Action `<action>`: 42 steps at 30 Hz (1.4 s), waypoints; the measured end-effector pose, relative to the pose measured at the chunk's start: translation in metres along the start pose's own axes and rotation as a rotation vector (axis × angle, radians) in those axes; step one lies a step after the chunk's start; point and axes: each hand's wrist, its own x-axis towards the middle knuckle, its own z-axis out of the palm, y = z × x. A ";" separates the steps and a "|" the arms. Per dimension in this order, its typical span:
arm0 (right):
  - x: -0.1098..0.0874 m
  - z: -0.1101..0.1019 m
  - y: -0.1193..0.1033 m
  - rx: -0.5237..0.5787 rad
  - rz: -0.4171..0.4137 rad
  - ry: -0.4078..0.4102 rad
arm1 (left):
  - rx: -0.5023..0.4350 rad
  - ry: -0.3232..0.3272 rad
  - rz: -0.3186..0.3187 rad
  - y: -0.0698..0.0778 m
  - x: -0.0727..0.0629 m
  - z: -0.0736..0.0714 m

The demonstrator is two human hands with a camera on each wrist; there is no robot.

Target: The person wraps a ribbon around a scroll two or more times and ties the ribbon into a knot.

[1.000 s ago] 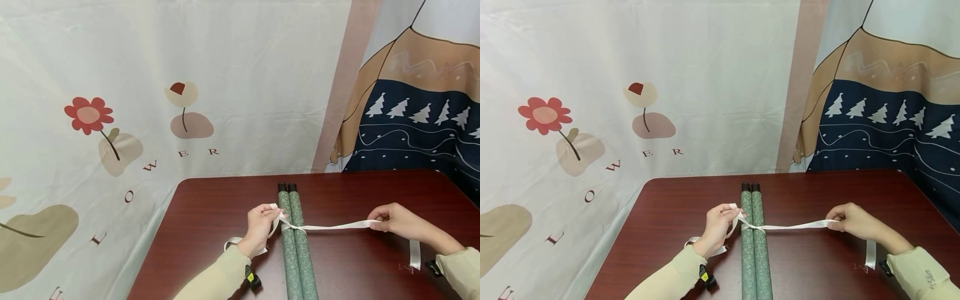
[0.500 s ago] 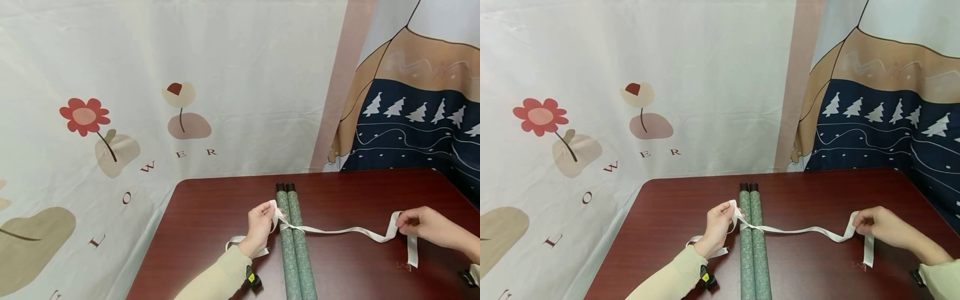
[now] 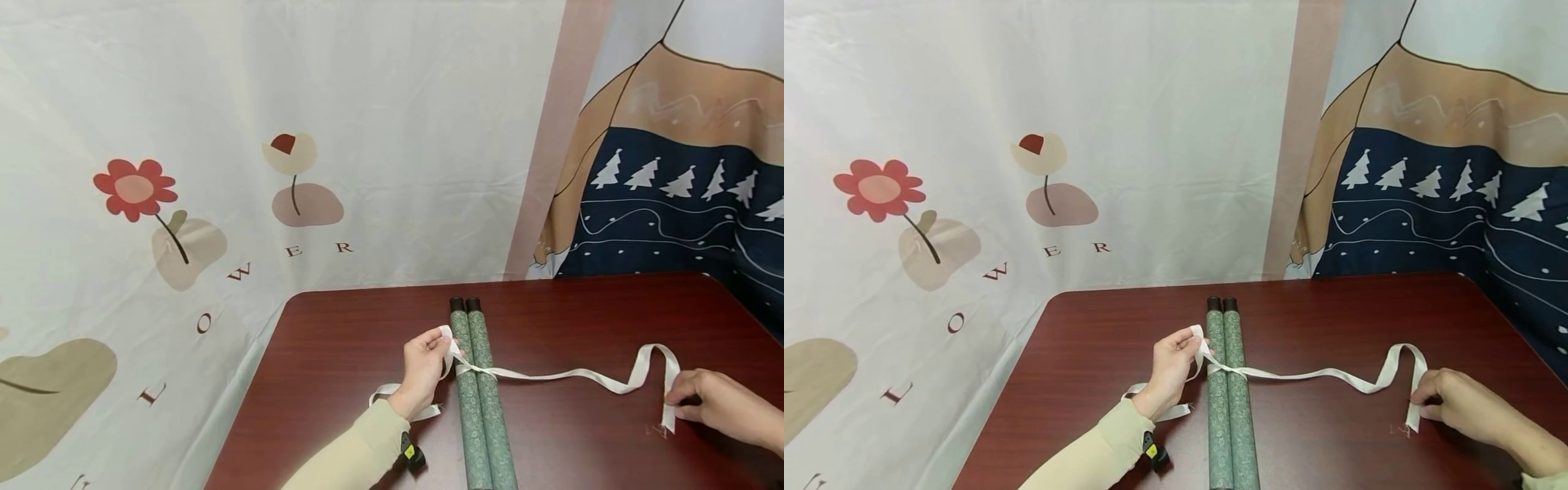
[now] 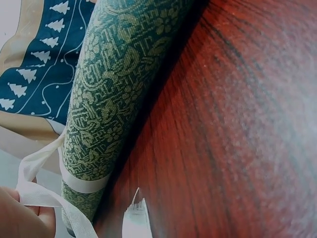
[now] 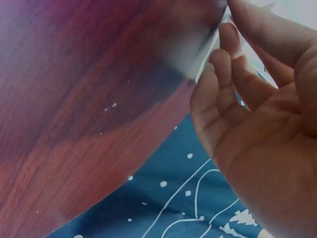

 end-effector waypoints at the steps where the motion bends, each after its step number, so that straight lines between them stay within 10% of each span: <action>1: 0.000 0.001 0.000 -0.002 -0.016 0.018 | -0.001 0.003 0.002 0.000 0.000 0.000; 7: 0.001 0.004 -0.012 -0.032 -0.029 0.142 | 0.012 -0.007 0.050 0.001 -0.002 0.003; 17: 0.027 -0.012 -0.046 0.096 0.317 0.172 | -0.005 0.034 0.095 0.001 -0.003 0.006; 42: 0.118 -0.014 -0.112 0.311 0.142 0.315 | 0.052 0.071 0.073 0.002 -0.005 0.002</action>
